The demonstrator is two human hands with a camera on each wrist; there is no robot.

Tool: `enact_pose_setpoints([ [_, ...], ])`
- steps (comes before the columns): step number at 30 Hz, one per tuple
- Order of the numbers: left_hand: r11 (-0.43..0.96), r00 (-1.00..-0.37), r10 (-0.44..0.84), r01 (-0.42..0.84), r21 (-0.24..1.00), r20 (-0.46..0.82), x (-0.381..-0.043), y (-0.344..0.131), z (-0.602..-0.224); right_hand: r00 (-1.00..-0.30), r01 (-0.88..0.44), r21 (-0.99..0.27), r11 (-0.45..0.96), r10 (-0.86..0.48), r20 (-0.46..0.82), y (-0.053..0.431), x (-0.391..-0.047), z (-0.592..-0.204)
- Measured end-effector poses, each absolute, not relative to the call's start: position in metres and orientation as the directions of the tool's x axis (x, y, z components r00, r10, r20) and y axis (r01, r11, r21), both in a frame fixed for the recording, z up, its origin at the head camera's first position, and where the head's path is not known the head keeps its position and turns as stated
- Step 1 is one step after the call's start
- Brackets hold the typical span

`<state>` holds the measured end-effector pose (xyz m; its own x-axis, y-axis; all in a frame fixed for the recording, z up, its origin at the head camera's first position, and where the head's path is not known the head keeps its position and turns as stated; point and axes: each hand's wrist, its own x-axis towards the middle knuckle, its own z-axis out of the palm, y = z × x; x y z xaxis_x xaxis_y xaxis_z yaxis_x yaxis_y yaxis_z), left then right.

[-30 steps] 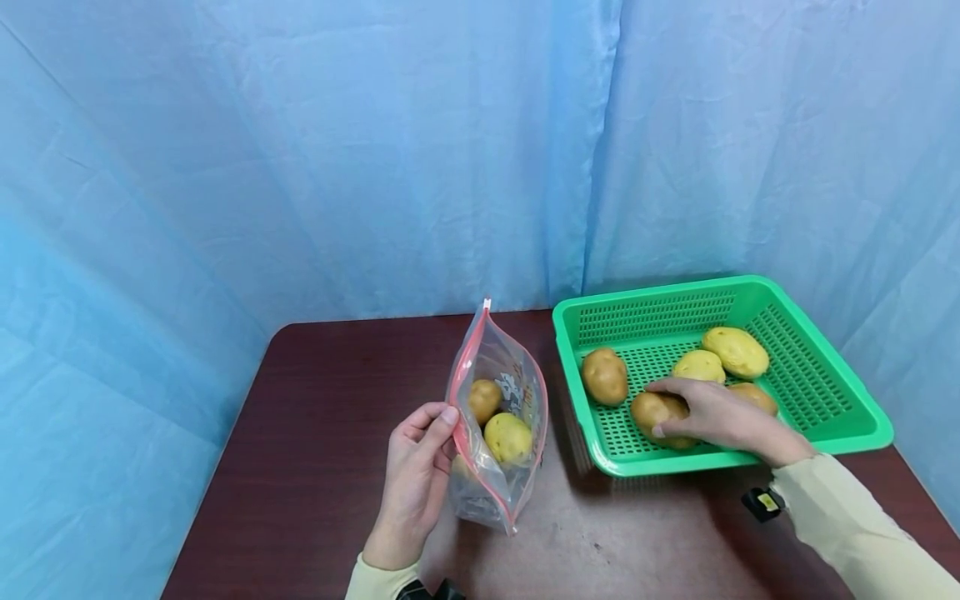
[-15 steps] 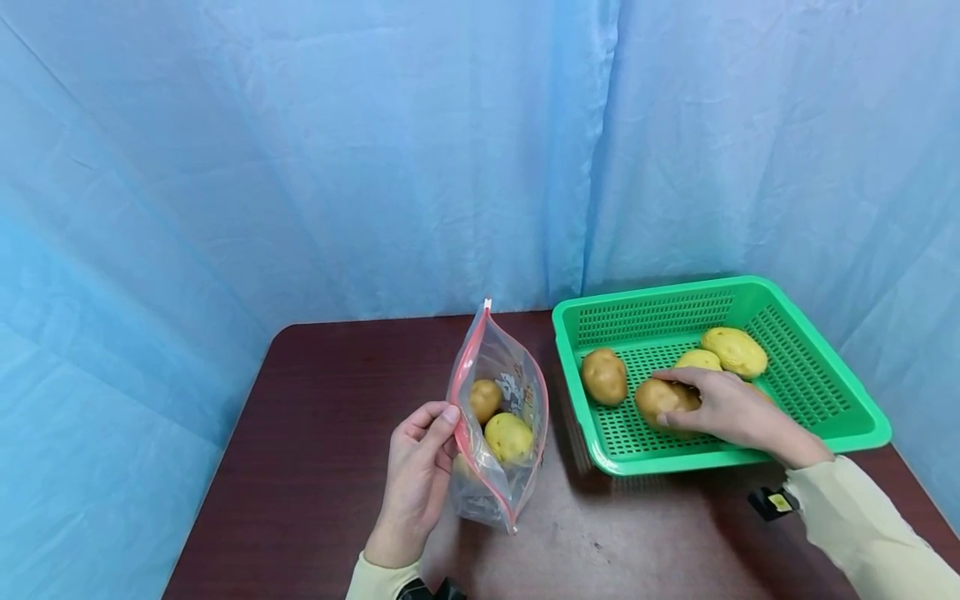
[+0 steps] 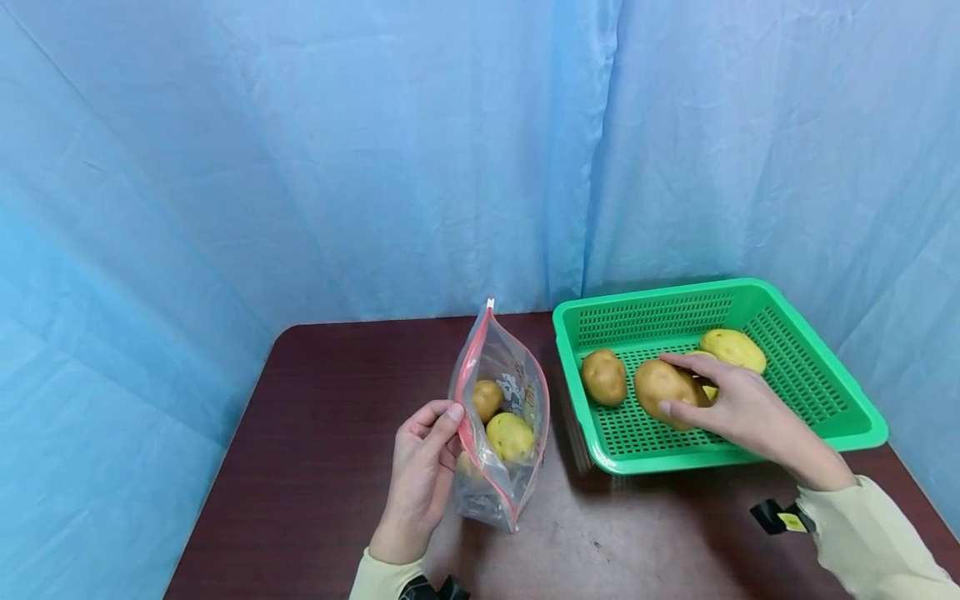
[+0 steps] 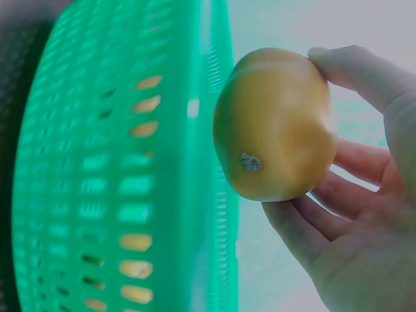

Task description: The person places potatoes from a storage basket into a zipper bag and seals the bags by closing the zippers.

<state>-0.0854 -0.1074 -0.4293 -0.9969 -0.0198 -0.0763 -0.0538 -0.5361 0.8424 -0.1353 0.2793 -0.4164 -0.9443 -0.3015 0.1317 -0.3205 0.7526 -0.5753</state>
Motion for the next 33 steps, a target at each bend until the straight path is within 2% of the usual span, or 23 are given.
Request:
enact_pose_setpoints([
  [13,-0.552,-0.999,-0.022,-0.028,0.833,-0.048,-0.086,-0.105,-0.43,-0.944,-0.329,-0.617,0.715,-0.226,0.241,0.259,-0.118,-0.395],
  [20,-0.557,-0.998,-0.026,-0.03,0.83,-0.054,-0.086,-0.104,-0.43,-0.911,-0.407,-0.645,0.647,-0.237,0.337,0.245,-0.113,-0.385],
  [33,-0.55,-0.998,-0.029,-0.034,0.835,-0.06,-0.088,-0.1,-0.427,-0.9,-0.433,-0.755,0.493,-0.186,0.395,0.211,-0.103,-0.369],
])
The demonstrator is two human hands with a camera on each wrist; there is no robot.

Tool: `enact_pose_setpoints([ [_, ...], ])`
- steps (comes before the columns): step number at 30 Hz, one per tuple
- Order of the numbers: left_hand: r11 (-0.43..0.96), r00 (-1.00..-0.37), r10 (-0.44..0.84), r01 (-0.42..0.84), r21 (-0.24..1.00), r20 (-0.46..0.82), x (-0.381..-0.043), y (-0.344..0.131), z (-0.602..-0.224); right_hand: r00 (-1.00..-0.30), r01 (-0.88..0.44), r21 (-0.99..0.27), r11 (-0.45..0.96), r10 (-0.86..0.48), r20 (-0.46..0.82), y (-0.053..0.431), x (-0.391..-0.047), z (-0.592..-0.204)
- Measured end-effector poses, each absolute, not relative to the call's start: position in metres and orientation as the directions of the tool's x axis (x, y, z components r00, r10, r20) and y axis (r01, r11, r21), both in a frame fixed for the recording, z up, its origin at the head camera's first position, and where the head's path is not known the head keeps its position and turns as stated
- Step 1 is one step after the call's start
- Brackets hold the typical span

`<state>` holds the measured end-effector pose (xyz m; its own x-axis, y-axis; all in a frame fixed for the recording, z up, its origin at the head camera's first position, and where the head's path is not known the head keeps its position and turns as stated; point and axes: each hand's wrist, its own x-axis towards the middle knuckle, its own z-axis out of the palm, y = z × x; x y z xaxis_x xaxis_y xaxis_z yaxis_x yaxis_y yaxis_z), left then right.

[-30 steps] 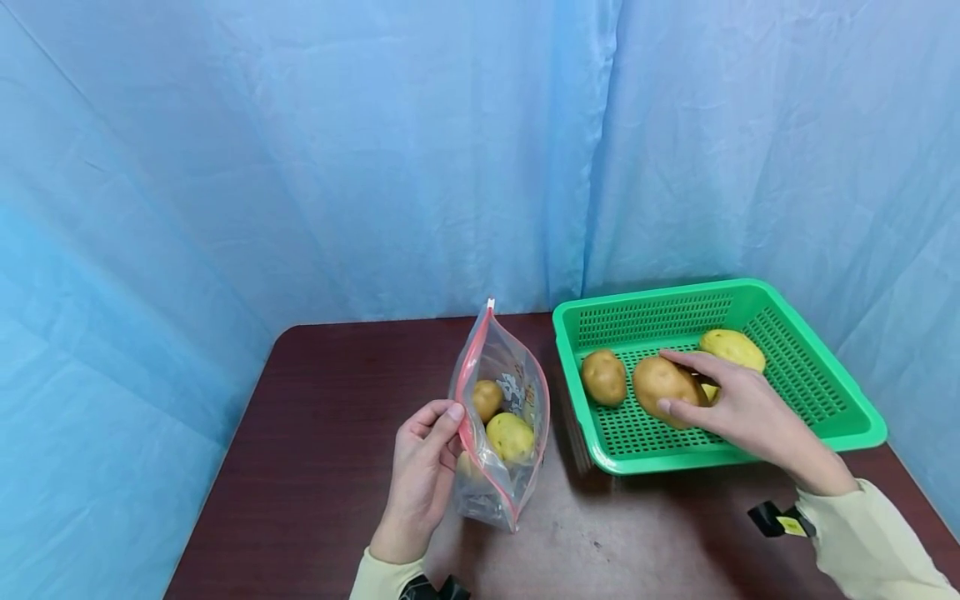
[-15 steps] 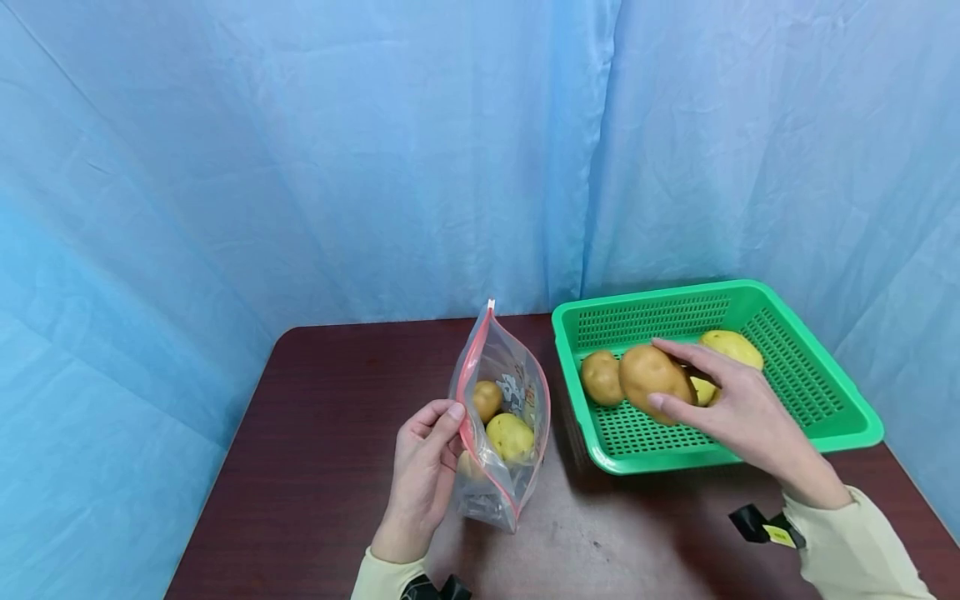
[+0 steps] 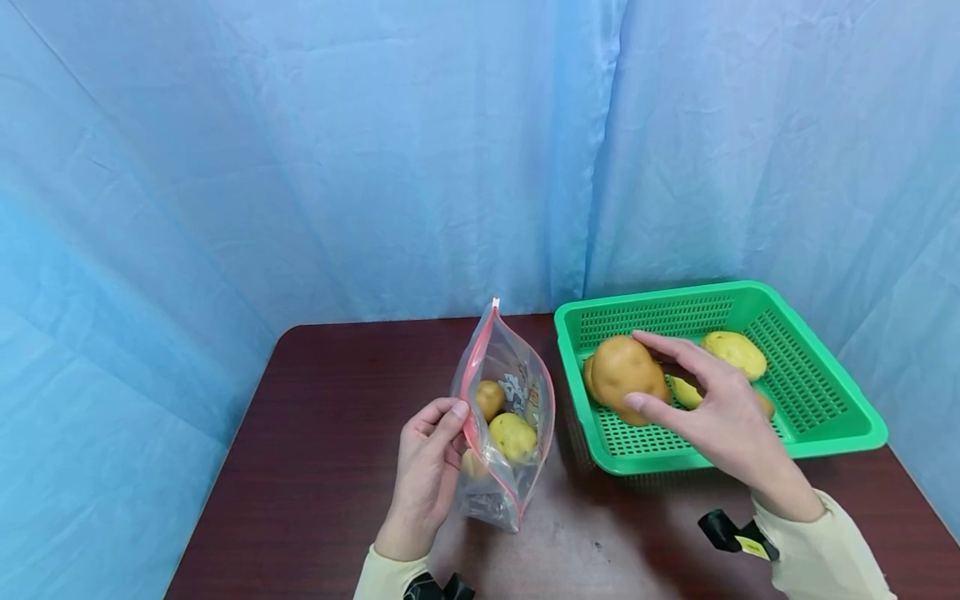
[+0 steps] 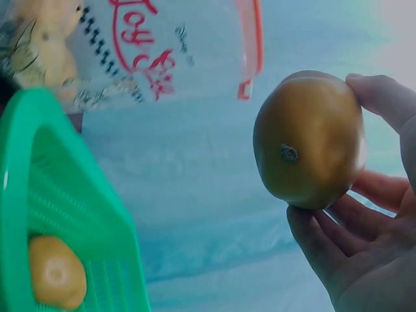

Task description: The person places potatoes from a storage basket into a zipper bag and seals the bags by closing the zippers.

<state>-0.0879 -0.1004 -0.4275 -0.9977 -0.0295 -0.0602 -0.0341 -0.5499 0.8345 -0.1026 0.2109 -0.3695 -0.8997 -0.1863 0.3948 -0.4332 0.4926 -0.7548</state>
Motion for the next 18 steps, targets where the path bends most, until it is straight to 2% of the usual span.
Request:
enact_pose_setpoints([
  [18,-0.54,-0.997,-0.026,-0.051,0.84,-0.077,-0.089,-0.101,-0.426,-0.836,-0.549,-0.772,0.322,-0.2,0.511,0.179,-0.099,-0.356],
])
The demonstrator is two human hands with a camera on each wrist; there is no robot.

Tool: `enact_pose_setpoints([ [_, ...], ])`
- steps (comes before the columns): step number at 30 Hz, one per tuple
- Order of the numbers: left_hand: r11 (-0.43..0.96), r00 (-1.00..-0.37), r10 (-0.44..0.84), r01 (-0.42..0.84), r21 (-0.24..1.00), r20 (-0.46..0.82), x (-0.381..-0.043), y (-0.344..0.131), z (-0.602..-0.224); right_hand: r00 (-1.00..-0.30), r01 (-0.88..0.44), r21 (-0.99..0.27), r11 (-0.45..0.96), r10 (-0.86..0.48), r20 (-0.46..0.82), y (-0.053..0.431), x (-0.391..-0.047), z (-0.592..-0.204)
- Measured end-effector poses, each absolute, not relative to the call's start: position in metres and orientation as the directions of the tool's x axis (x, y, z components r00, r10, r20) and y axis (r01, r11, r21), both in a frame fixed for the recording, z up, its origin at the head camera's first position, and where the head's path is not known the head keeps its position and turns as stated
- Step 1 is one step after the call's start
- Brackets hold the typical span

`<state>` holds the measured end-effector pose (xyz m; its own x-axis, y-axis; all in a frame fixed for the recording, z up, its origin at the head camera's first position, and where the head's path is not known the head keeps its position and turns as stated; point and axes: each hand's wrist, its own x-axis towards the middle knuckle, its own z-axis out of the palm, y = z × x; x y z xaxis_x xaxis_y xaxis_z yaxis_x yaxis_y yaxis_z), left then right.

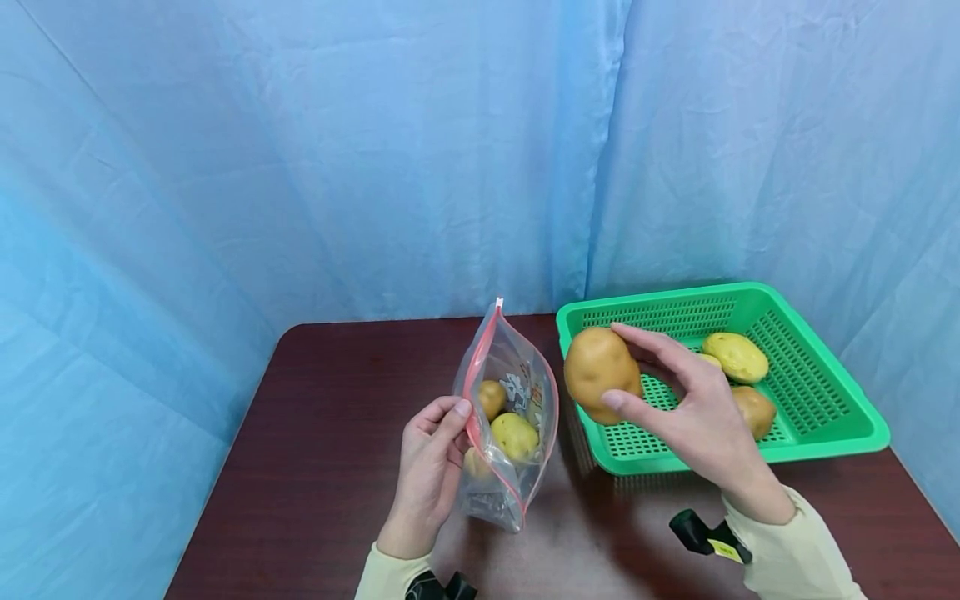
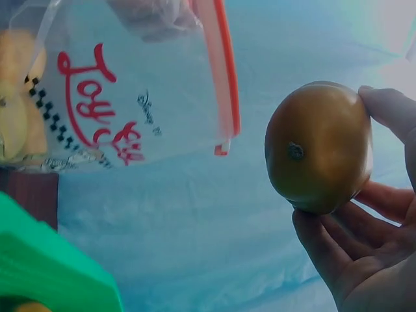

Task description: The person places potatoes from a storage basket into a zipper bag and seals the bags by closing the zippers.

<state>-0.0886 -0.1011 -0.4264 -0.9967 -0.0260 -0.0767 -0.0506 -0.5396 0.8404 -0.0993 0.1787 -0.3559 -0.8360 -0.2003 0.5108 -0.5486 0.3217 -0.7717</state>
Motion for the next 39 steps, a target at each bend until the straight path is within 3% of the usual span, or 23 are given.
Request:
enact_pose_setpoints([
  [20,-0.591,-0.997,-0.034,-0.031,0.806,-0.063,-0.091,-0.096,-0.428,-0.815,-0.568,-0.814,0.124,-0.223,0.534,0.125,-0.097,-0.36],
  [30,-0.586,-0.997,-0.044,-0.021,0.81,-0.057,-0.09,-0.097,-0.427,-0.721,-0.692,-0.639,0.334,-0.279,0.635,0.107,-0.103,-0.378],
  [39,-0.6,-0.998,-0.055,0.004,0.8,-0.036,-0.092,-0.096,-0.425,-0.681,-0.726,-0.547,0.417,-0.324,0.657,0.101,-0.107,-0.387],
])
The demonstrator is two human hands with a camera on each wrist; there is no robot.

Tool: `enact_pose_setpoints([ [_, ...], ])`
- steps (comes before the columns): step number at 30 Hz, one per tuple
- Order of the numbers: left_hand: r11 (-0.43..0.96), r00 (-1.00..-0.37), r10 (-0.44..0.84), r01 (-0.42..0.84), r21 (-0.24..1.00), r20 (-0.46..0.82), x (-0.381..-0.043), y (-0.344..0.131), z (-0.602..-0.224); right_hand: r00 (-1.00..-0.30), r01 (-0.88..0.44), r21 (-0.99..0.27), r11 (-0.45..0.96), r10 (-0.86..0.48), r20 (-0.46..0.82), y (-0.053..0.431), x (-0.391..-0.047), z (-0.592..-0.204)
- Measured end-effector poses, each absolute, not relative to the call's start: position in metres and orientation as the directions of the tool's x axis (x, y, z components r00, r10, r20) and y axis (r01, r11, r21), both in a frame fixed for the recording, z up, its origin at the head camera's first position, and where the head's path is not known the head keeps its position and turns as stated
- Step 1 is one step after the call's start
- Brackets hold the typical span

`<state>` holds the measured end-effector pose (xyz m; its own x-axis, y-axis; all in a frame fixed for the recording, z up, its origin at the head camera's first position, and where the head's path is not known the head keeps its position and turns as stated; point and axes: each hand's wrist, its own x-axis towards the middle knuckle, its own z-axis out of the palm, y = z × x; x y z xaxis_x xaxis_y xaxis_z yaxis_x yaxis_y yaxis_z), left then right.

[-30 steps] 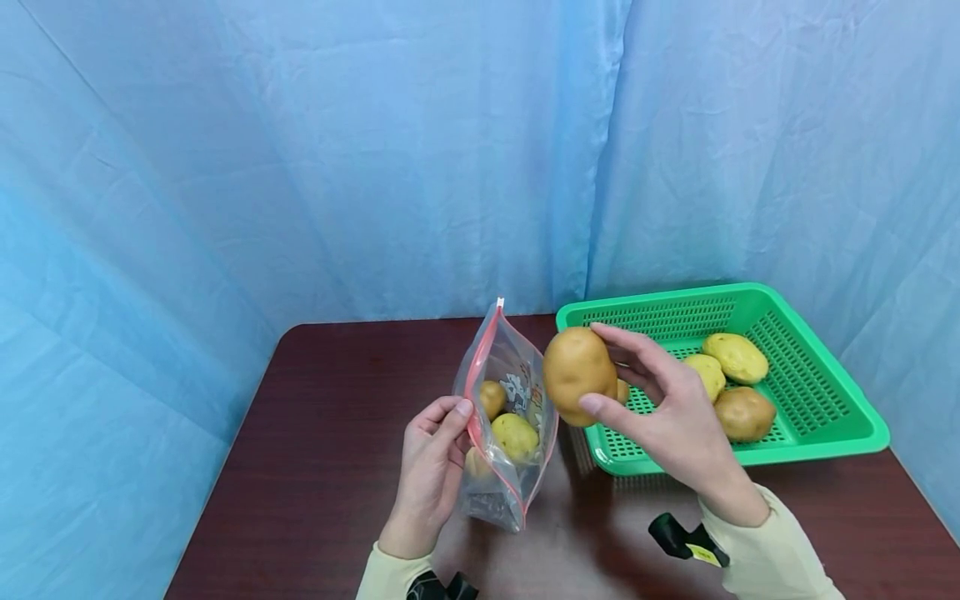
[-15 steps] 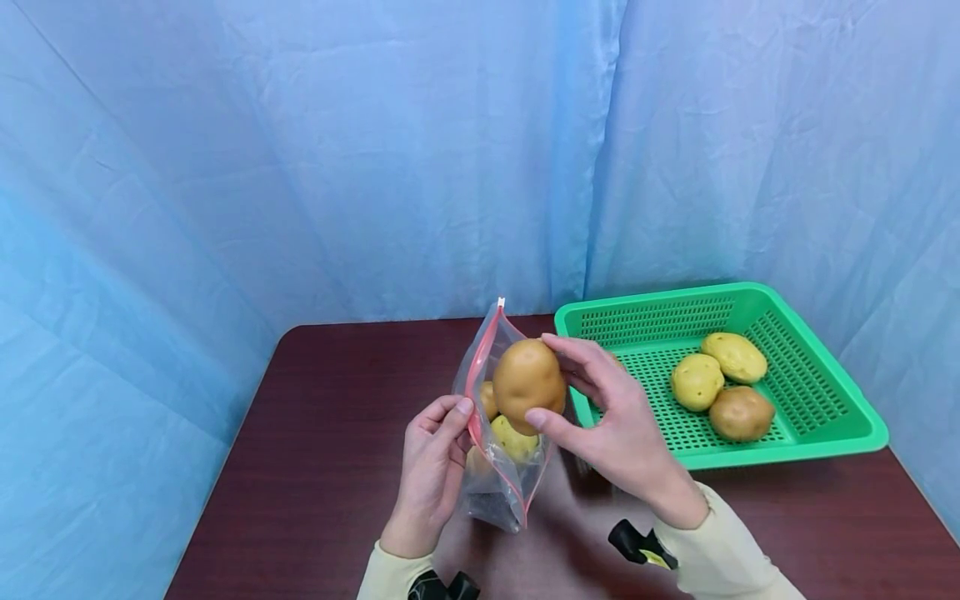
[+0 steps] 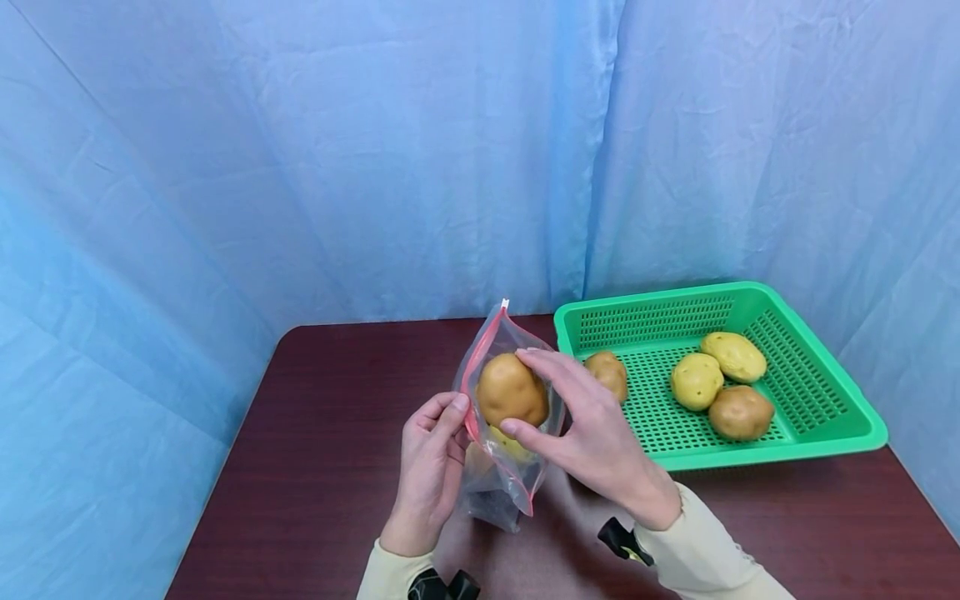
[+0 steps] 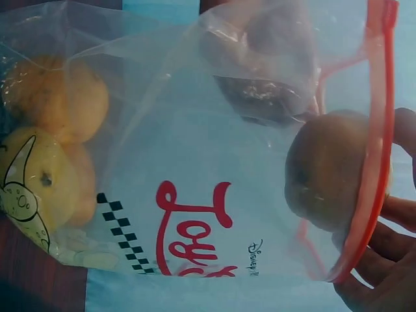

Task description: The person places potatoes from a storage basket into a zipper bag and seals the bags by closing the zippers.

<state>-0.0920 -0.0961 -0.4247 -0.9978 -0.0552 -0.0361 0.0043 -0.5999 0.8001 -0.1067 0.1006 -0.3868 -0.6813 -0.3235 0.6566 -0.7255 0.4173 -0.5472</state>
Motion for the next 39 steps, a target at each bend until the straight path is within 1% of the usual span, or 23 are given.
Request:
enact_pose_setpoints([
  [4,-0.608,-0.997,-0.063,0.009,0.794,-0.037,-0.092,-0.096,-0.424,-0.66,-0.737,-0.504,0.45,-0.321,0.679,0.099,-0.108,-0.39],
  [7,-0.61,-0.997,-0.068,0.01,0.792,-0.04,-0.093,-0.096,-0.423,-0.667,-0.724,-0.48,0.495,-0.327,0.669,0.099,-0.11,-0.392],
  [12,-0.614,-0.996,-0.079,0.021,0.789,-0.035,-0.093,-0.097,-0.422,-0.681,-0.707,-0.432,0.56,-0.374,0.63,0.099,-0.112,-0.394],
  [14,-0.616,-0.996,-0.083,0.028,0.787,-0.03,-0.093,-0.098,-0.421,-0.661,-0.721,-0.416,0.554,-0.372,0.652,0.099,-0.113,-0.396],
  [17,-0.62,-0.996,-0.087,0.035,0.783,-0.024,-0.093,-0.099,-0.421,-0.633,-0.733,-0.42,0.535,-0.309,0.71,0.104,-0.114,-0.399],
  [19,-0.62,-0.996,-0.09,0.038,0.783,-0.022,-0.093,-0.099,-0.42,-0.652,-0.698,-0.445,0.561,-0.239,0.72,0.109,-0.114,-0.4],
  [20,-0.62,-0.996,-0.092,0.04,0.784,-0.022,-0.093,-0.1,-0.419,-0.676,-0.666,-0.467,0.581,-0.206,0.708,0.112,-0.114,-0.4],
  [24,-0.605,-0.994,-0.105,0.044,0.795,-0.024,-0.095,-0.104,-0.416,-0.817,-0.492,-0.557,0.669,-0.134,0.561,0.123,-0.114,-0.398],
  [26,-0.594,-0.994,-0.107,0.044,0.803,-0.025,-0.097,-0.106,-0.414,-0.85,-0.452,-0.572,0.684,-0.138,0.508,0.127,-0.115,-0.397],
  [28,-0.583,-0.994,-0.108,0.044,0.811,-0.023,-0.099,-0.108,-0.411,-0.856,-0.454,-0.584,0.673,-0.147,0.496,0.127,-0.117,-0.395],
  [31,-0.579,-0.994,-0.109,0.052,0.814,-0.014,-0.103,-0.112,-0.406,-0.836,-0.494,-0.592,0.637,-0.16,0.525,0.121,-0.12,-0.391],
  [35,-0.591,-0.992,-0.128,0.091,0.802,0.018,-0.106,-0.117,-0.4,-0.82,-0.531,-0.627,0.569,-0.158,0.551,0.107,-0.125,-0.383],
  [39,-0.611,-0.992,-0.123,0.088,0.787,0.016,-0.107,-0.122,-0.4,-0.798,-0.557,-0.61,0.563,-0.16,0.581,0.1,-0.128,-0.382],
])
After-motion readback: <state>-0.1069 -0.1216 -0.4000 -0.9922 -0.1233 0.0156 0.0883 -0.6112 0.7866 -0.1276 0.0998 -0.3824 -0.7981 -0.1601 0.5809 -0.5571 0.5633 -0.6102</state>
